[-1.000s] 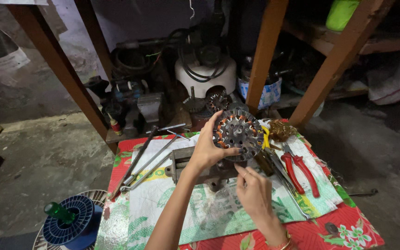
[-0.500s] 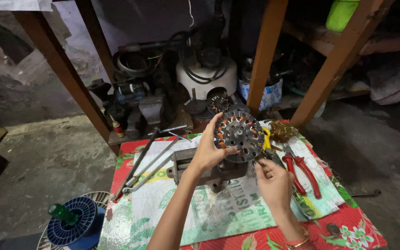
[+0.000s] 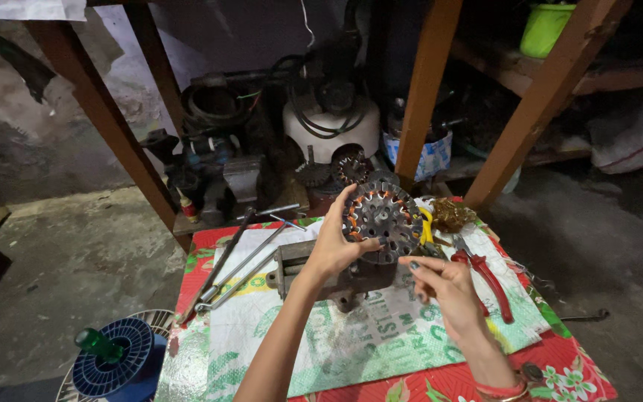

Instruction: The person works on a motor stator clamped in a bench vise, using yellow-handled scissors to trim copper wire ends and fingers to tuck and adjust the windings. The stator is rotated and repositioned in the vise as needed during the process.

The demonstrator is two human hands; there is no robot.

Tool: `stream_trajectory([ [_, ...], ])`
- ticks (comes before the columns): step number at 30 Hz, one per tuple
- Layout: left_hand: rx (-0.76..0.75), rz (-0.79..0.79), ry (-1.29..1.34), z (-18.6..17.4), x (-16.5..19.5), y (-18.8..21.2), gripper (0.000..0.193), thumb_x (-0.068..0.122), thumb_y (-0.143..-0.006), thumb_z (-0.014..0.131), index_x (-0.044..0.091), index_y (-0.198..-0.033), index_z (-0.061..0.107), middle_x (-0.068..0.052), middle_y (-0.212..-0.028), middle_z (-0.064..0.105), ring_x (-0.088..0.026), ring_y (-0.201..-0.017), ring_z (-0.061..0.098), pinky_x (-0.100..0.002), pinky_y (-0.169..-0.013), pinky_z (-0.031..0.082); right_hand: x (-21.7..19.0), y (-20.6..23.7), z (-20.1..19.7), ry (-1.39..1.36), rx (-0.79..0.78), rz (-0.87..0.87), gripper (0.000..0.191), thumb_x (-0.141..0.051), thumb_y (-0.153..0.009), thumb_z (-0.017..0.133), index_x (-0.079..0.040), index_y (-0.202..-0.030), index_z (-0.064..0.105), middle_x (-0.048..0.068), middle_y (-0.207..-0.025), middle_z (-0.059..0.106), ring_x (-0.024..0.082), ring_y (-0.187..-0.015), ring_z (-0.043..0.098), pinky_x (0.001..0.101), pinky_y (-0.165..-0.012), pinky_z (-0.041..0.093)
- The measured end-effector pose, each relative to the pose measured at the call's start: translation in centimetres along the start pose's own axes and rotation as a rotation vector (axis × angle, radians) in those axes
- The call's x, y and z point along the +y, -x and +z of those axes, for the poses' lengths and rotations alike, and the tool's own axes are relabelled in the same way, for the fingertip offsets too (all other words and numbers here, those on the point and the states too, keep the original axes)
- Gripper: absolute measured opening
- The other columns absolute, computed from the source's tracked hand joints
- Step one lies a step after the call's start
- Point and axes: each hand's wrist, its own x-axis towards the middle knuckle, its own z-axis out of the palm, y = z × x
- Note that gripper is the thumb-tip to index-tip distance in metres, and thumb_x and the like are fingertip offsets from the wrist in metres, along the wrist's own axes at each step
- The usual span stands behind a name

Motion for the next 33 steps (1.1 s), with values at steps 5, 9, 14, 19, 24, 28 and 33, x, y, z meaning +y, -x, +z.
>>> stream_trajectory([
  [5,-0.003,0.034,-0.036,-0.1,-0.2,0.0,0.113,0.013,-0.057,0.092,0.013,-0.155,0.036,-0.017,-0.148,0.052,-0.029,-0.136,0.053,-0.039,-0.115,0.041,-1.0,0.1,1.6,-0.001,0.015,-0.030,0.034,-0.005,-0.092,0.056,-0.002,-0.122,0.073,0.005,-0.060,0.062,0.014,-0.046,0.054,0.0294,-0.045,0.047],
  [9,0.005,0.041,-0.034,0.1,-0.3,0.1,0.112,0.015,-0.058,0.092,0.012,-0.155,0.036,-0.018,-0.148,0.052,-0.030,-0.137,0.053,-0.040,-0.116,0.041,-2.4,-0.6,2.4,-0.052,-0.031,0.015,0.043,-0.005,-0.095,0.050,-0.003,-0.135,0.065,0.002,-0.065,0.060,0.012,-0.050,0.056,0.0279,-0.048,0.048],
  [14,-0.018,0.015,-0.084,-0.1,-0.3,-0.1,0.116,0.018,-0.057,0.094,0.013,-0.156,0.033,-0.018,-0.150,0.048,-0.031,-0.139,0.048,-0.041,-0.117,0.038,-3.3,-1.1,3.6,0.004,-0.046,0.033,0.046,-0.003,-0.096,0.047,-0.003,-0.140,0.060,0.004,-0.064,0.061,0.013,-0.049,0.058,0.0285,-0.046,0.050],
  [19,-0.053,0.022,-0.156,-0.6,-0.5,-0.2,0.119,0.029,-0.057,0.092,0.013,-0.157,0.031,-0.019,-0.147,0.051,-0.035,-0.139,0.046,-0.043,-0.117,0.036,-3.3,-1.5,4.3,0.095,-0.061,-0.007,0.045,0.005,-0.093,0.044,-0.002,-0.134,0.059,0.007,-0.062,0.060,0.016,-0.042,0.056,0.0314,-0.039,0.049],
  [24,-0.033,0.044,-0.216,-0.8,-0.3,-0.3,0.110,0.046,-0.065,0.086,0.015,-0.158,0.035,-0.020,-0.150,0.051,-0.036,-0.141,0.044,-0.046,-0.117,0.033,-3.4,-0.9,4.9,0.212,-0.016,-0.036,0.043,0.003,-0.094,0.046,-0.004,-0.134,0.061,0.008,-0.062,0.061,0.015,-0.043,0.058,0.0317,-0.039,0.048],
  [28,0.028,-0.038,-0.273,-0.4,0.5,0.1,0.108,0.048,-0.064,0.086,0.018,-0.156,0.039,-0.020,-0.145,0.055,-0.036,-0.138,0.046,-0.047,-0.115,0.034,-3.5,0.1,5.9,0.443,0.090,-0.169,0.041,0.001,-0.093,0.049,-0.003,-0.129,0.066,0.014,-0.065,0.070,0.019,-0.048,0.068,0.0337,-0.043,0.054],
  [33,0.055,-0.090,-0.325,0.0,1.3,0.2,0.112,0.045,-0.057,0.088,0.022,-0.155,0.039,-0.018,-0.135,0.061,-0.036,-0.129,0.053,-0.047,-0.111,0.038,-2.5,0.6,6.7,0.814,0.192,-0.570,0.029,-0.001,-0.090,0.059,0.008,-0.116,0.070,0.027,-0.078,0.072,0.033,-0.063,0.073,0.0423,-0.056,0.054],
])
